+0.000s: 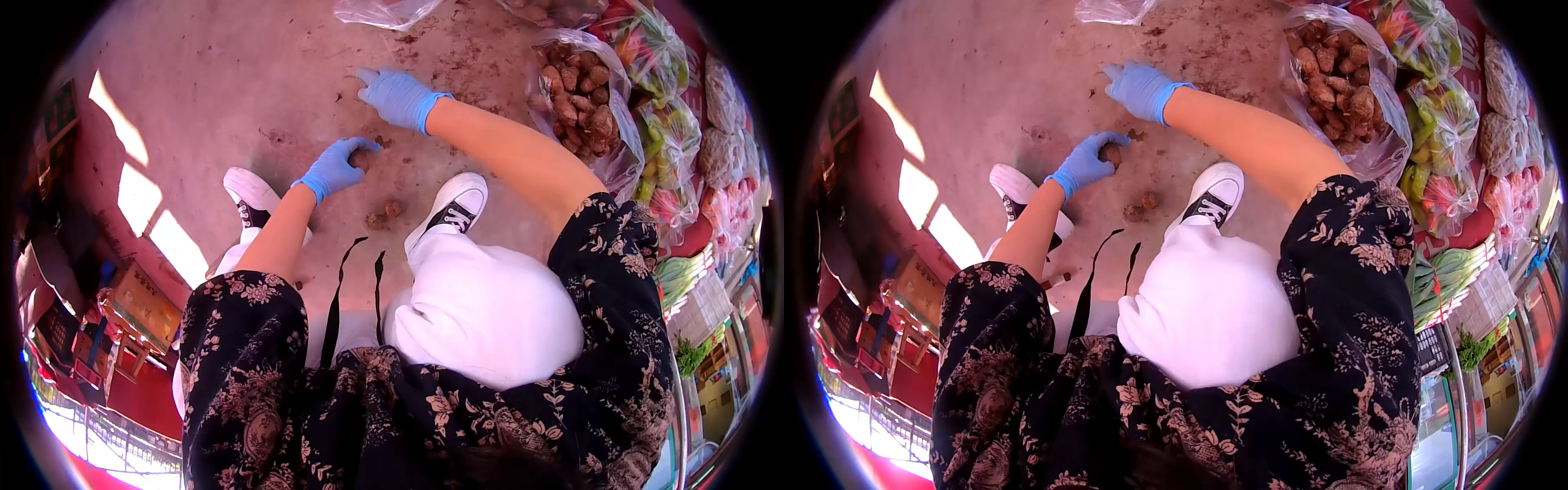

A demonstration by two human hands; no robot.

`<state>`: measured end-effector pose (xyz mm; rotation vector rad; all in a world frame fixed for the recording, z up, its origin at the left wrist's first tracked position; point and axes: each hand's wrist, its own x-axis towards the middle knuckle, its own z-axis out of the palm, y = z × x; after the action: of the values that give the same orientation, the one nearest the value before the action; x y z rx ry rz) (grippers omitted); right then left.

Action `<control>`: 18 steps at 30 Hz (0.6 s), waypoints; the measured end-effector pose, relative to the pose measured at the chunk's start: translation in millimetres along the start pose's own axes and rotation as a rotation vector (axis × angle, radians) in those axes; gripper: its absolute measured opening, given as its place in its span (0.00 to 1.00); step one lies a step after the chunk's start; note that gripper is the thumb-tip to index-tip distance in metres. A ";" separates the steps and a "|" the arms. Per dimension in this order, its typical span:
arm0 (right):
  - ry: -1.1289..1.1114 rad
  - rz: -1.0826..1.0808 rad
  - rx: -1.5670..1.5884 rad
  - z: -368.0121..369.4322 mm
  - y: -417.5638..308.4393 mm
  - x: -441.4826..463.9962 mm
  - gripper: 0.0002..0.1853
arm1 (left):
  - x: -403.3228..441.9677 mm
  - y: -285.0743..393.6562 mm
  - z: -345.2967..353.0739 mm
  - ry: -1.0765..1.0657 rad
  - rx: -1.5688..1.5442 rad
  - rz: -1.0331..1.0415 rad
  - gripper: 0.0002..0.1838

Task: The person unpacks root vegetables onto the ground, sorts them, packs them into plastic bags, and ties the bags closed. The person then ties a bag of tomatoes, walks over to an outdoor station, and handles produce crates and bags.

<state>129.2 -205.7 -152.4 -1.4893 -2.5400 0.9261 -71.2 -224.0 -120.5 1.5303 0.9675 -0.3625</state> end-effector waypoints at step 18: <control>-0.447 0.785 1.679 84.9 -67.8 -120.2 0.35 | -19.2 -21.5 125.3 0.262 -1.437 -0.600 0.23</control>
<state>112.2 -366.7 -157.4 -1.4110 -0.3074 2.5526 -61.5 -348.9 -149.1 -0.0404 1.4036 0.1629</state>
